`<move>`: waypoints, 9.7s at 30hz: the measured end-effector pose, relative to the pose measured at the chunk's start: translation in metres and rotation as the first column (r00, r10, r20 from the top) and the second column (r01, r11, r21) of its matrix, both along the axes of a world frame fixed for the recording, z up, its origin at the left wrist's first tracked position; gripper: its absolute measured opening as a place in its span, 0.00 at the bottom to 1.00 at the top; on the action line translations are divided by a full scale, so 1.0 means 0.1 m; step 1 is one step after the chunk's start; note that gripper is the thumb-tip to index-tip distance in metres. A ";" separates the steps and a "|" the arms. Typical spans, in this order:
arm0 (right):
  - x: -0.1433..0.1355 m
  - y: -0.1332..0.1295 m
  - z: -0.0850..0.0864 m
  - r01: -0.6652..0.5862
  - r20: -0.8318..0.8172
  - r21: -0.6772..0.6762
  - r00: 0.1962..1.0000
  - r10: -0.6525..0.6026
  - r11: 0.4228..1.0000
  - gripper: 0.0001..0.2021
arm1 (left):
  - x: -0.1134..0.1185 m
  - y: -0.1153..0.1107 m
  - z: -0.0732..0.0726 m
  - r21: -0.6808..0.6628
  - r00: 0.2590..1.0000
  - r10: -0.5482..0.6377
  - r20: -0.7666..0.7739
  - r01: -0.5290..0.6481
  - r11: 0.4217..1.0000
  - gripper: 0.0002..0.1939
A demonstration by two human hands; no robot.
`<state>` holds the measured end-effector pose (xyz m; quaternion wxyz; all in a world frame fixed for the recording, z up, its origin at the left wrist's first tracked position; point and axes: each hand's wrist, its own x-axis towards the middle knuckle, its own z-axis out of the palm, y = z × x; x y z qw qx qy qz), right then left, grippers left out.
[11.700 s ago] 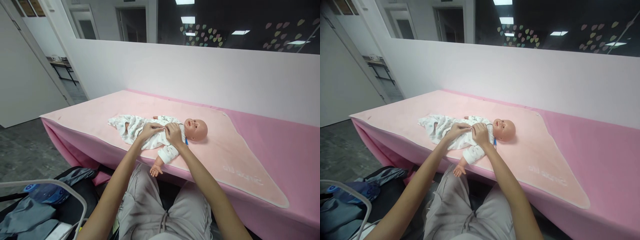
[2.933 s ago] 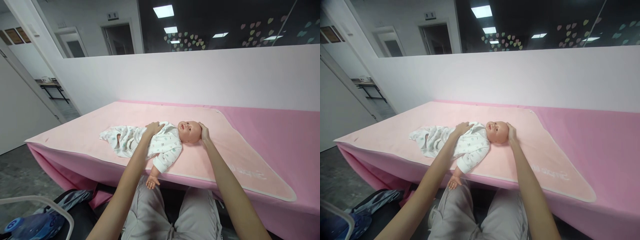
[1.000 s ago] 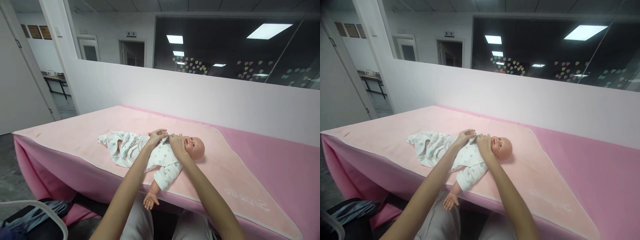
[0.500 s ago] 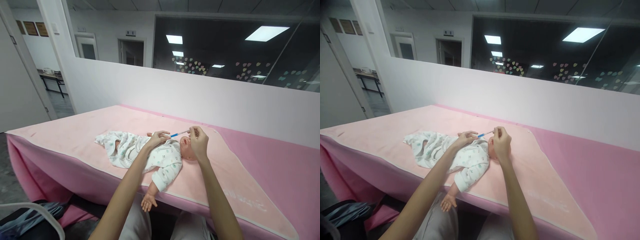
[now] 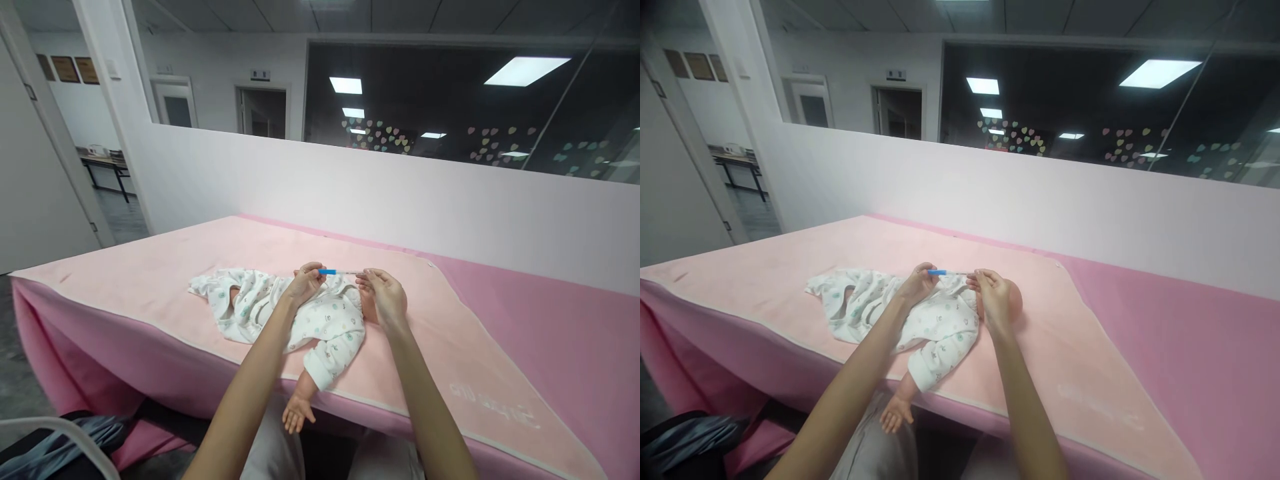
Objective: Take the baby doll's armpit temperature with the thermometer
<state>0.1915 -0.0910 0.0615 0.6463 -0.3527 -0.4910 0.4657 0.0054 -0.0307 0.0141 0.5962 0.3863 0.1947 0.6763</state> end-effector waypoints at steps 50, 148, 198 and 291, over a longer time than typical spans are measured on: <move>-0.24 0.14 -0.80 0.174 0.643 0.485 0.593 -0.485 0.857 0.15 | 0.16 -0.08 -0.03 0.149 0.759 0.041 -0.649 0.074 0.986 0.16; -0.29 0.18 -0.88 0.129 0.570 0.633 0.590 -0.572 0.764 0.12 | 0.12 -0.12 -0.07 0.217 0.687 0.086 -0.721 0.106 0.970 0.10; -0.35 0.05 -0.80 -0.177 0.740 0.602 0.489 -0.461 0.779 0.10 | -0.03 -0.52 -0.22 0.324 0.594 0.438 -0.675 -0.296 0.899 0.09; -0.40 0.06 -0.83 -0.095 0.746 0.580 0.462 -0.480 0.809 0.11 | -0.28 -0.63 -0.21 0.169 0.607 0.122 -0.785 0.021 0.985 0.14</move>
